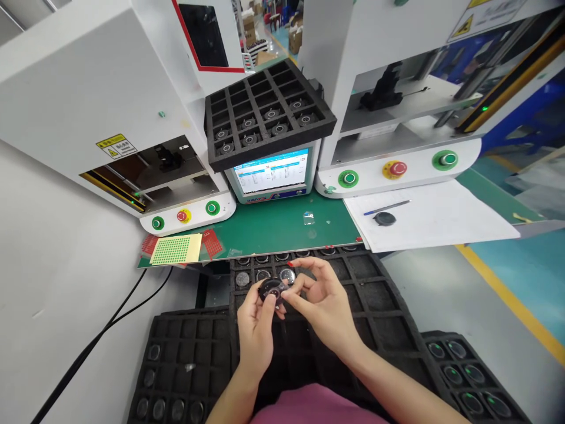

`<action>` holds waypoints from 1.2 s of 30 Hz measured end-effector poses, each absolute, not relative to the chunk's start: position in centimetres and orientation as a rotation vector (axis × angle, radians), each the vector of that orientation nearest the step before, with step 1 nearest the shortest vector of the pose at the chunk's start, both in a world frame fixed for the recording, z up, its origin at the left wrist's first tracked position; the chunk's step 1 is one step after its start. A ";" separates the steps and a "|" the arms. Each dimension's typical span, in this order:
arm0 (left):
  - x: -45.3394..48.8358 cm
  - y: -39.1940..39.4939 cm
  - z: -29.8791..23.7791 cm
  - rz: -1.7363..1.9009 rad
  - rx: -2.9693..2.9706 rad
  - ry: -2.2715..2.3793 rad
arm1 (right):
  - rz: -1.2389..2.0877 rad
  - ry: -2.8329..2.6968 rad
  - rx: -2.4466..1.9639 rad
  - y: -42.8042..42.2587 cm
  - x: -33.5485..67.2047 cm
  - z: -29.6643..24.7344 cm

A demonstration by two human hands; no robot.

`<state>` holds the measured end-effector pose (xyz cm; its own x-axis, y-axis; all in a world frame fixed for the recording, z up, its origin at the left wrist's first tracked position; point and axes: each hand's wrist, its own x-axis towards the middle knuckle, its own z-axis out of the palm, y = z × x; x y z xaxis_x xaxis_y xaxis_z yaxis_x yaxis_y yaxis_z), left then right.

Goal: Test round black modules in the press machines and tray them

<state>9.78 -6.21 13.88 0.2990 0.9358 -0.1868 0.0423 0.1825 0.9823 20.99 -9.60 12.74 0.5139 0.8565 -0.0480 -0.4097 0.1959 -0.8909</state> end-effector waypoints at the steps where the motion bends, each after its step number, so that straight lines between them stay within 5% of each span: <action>1: 9.7 -6.2 13.8 0.842 1.233 1.089 | 0.848 -0.552 -1.095 -9.6 21.2 12.2; 6: 9.4 -5.6 12.7 0.802 1.321 1.130 | 0.369 -0.598 -1.420 -9.9 24.2 7.1; 17: 16.6 -2.5 3.1 0.590 1.963 1.138 | 0.163 -0.706 -1.487 -12.7 26.4 -5.7; 27: 18.3 -3.1 0.9 0.291 2.499 0.930 | 0.123 -0.798 -1.480 -14.1 28.0 -4.6; 36: 16.6 -3.6 3.1 0.449 2.638 0.892 | 0.191 -0.598 -1.939 -9.3 46.3 1.2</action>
<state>16.56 -3.63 3.08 0.7558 0.6267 0.1900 0.5262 -0.7539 0.3935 46.29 -9.25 1.19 0.8622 0.4890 0.1324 0.3214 -0.3260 -0.8891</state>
